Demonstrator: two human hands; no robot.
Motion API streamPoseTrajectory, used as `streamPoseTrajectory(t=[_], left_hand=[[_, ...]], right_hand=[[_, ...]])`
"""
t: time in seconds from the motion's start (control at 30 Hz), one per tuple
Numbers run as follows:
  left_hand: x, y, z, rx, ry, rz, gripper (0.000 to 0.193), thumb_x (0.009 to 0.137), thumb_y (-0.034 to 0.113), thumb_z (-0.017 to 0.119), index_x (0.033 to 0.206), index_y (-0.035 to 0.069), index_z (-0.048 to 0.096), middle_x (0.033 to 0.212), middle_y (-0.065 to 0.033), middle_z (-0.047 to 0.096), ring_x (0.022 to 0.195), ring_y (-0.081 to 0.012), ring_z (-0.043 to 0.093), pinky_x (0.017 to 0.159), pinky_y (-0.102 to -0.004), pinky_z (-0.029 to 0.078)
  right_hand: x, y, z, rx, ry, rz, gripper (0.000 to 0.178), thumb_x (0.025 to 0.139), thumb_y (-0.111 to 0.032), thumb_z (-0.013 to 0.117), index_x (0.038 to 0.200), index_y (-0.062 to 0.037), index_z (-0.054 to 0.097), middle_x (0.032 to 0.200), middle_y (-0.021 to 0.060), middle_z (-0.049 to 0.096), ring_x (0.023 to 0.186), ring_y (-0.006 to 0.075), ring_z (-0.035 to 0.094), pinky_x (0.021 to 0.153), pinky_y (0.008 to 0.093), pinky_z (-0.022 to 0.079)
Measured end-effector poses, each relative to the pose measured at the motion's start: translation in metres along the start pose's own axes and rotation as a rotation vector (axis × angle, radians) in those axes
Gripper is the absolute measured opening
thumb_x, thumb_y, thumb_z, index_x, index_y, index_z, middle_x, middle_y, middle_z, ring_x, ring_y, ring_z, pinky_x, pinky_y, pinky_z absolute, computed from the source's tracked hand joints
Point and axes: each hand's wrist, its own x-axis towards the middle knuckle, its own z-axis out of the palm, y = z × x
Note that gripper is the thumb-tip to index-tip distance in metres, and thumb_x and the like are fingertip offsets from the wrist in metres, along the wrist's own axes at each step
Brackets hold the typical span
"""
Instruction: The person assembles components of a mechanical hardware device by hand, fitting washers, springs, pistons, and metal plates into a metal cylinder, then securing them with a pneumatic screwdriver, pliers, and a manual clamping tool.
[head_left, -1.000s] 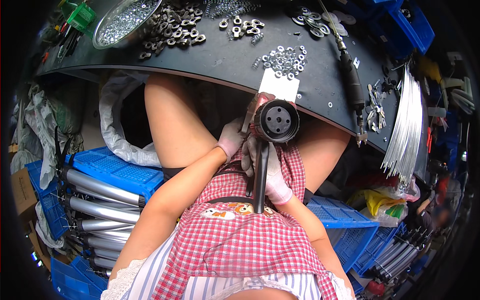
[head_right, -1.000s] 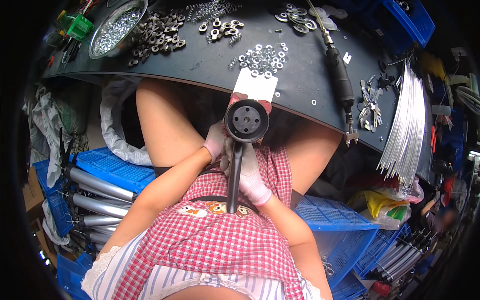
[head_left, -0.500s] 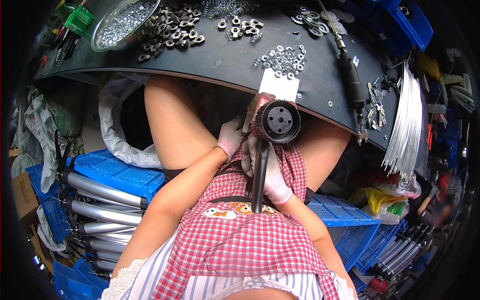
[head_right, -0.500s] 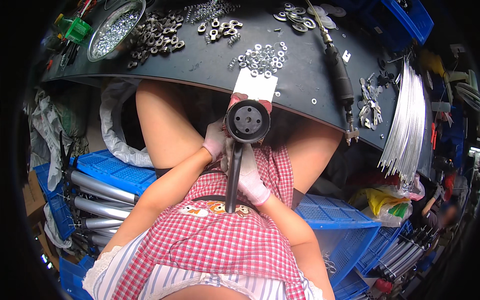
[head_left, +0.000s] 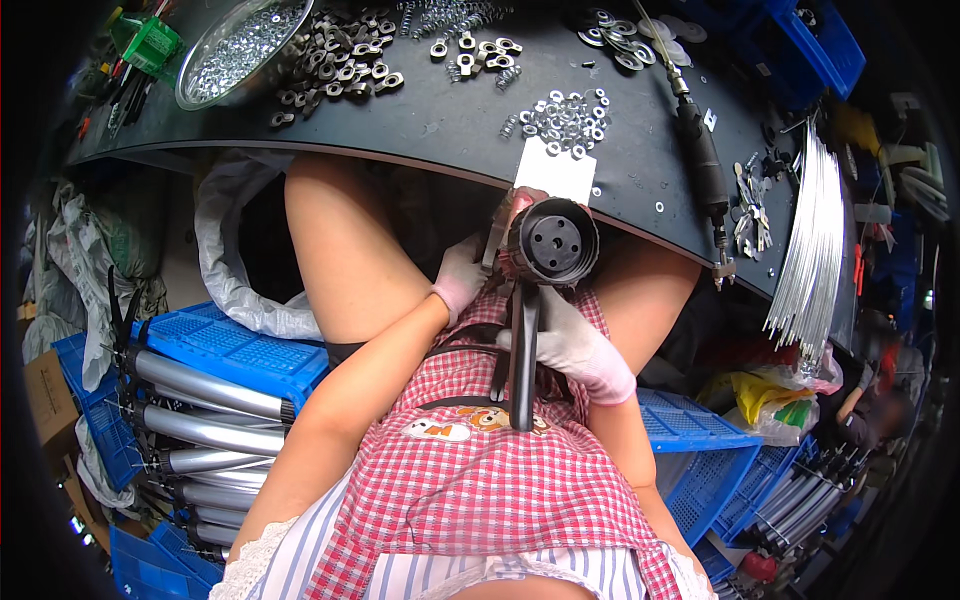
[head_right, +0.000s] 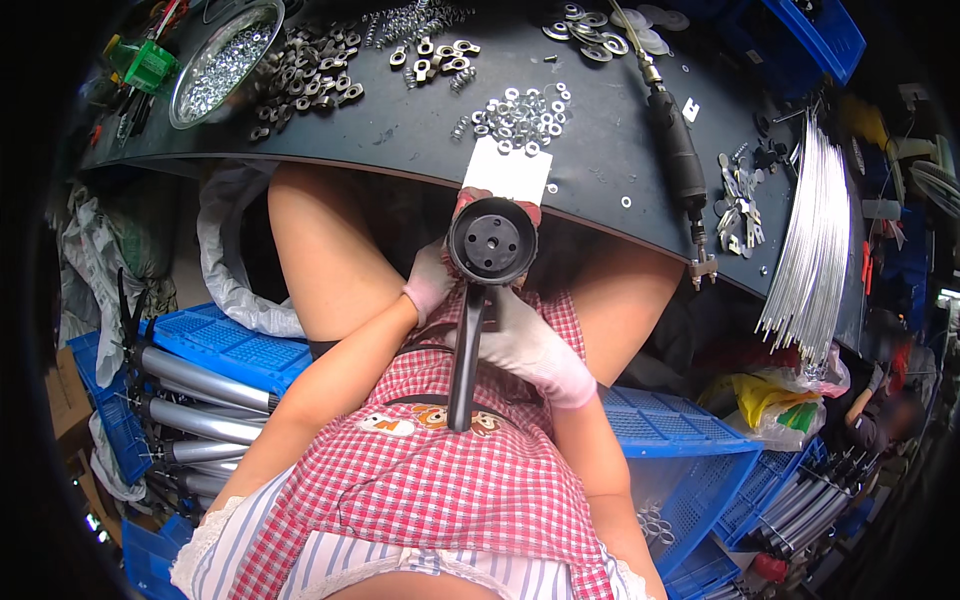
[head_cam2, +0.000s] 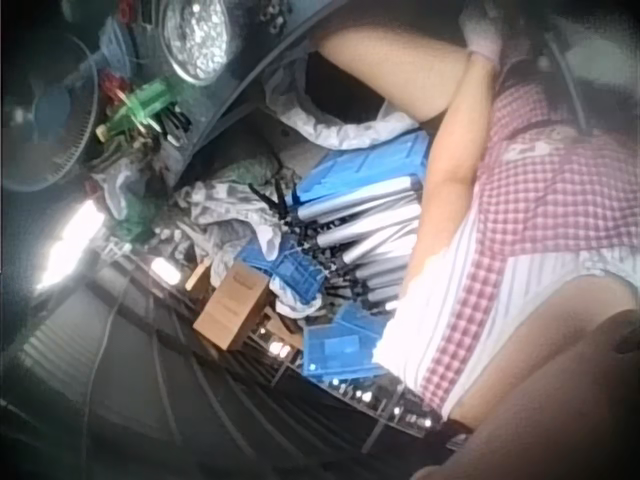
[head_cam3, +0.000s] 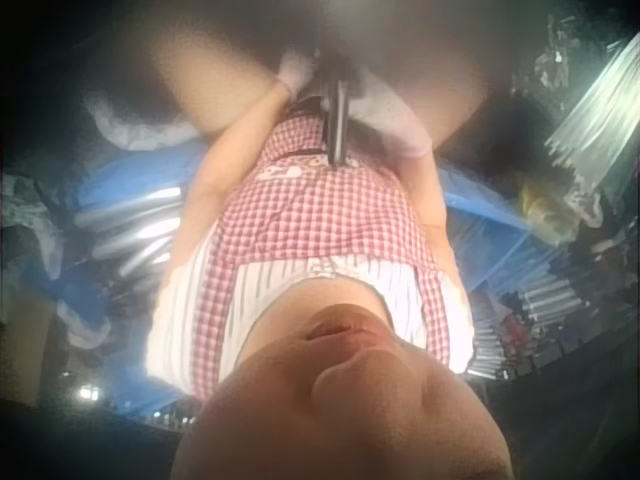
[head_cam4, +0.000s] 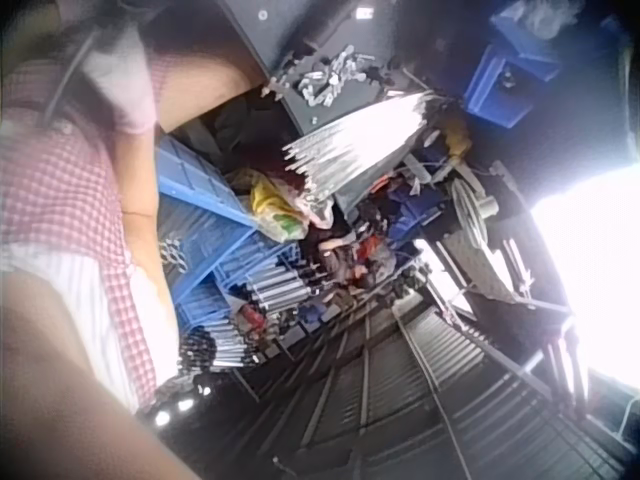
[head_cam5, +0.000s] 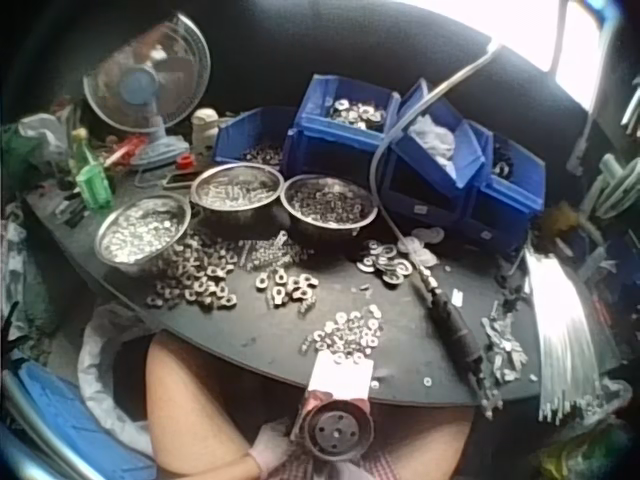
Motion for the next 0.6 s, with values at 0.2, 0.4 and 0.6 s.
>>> streamPoseTrajectory(t=[0.2, 0.4, 0.6], left_hand=[[0.005, -0.026, 0.006, 0.021, 0.035, 0.122, 0.039, 0.074, -0.002, 0.051, 0.112, 0.0, 0.055, 0.103, -0.0216, 0.063, 0.096, -0.033, 0.062, 0.082, -0.0362, 0.049], [-0.032, 0.046, -0.027, 0.049, 0.382, 0.329, 0.022, 0.077, -0.007, 0.042, 0.095, 0.001, 0.052, 0.089, -0.0146, 0.054, 0.076, -0.0233, 0.056, 0.071, -0.0324, 0.047], [-0.041, 0.143, -0.033, 0.122, 0.229, 0.725, 0.106, 0.058, 0.062, 0.077, 0.135, 0.003, 0.035, 0.126, -0.0184, 0.048, 0.12, -0.0342, 0.046, 0.106, -0.0481, 0.031]], right_hand=[[-0.028, -0.062, -0.029, -0.736, 0.595, -0.731, 0.031, 0.081, -0.02, 0.059, 0.109, -0.0075, 0.066, 0.112, 0.0125, 0.062, 0.107, 0.0314, 0.056, 0.093, 0.0433, 0.043], [-0.018, -0.067, -0.037, -1.175, 0.506, -0.754, 0.025, 0.079, -0.024, 0.061, 0.101, -0.016, 0.07, 0.109, 0.0032, 0.063, 0.107, 0.0313, 0.054, 0.09, 0.0442, 0.039], [-0.006, -0.081, -0.054, -0.935, 0.221, -0.83, 0.017, 0.077, -0.022, 0.064, 0.091, -0.0145, 0.071, 0.105, 0.0041, 0.062, 0.107, 0.03, 0.054, 0.091, 0.0443, 0.038]])
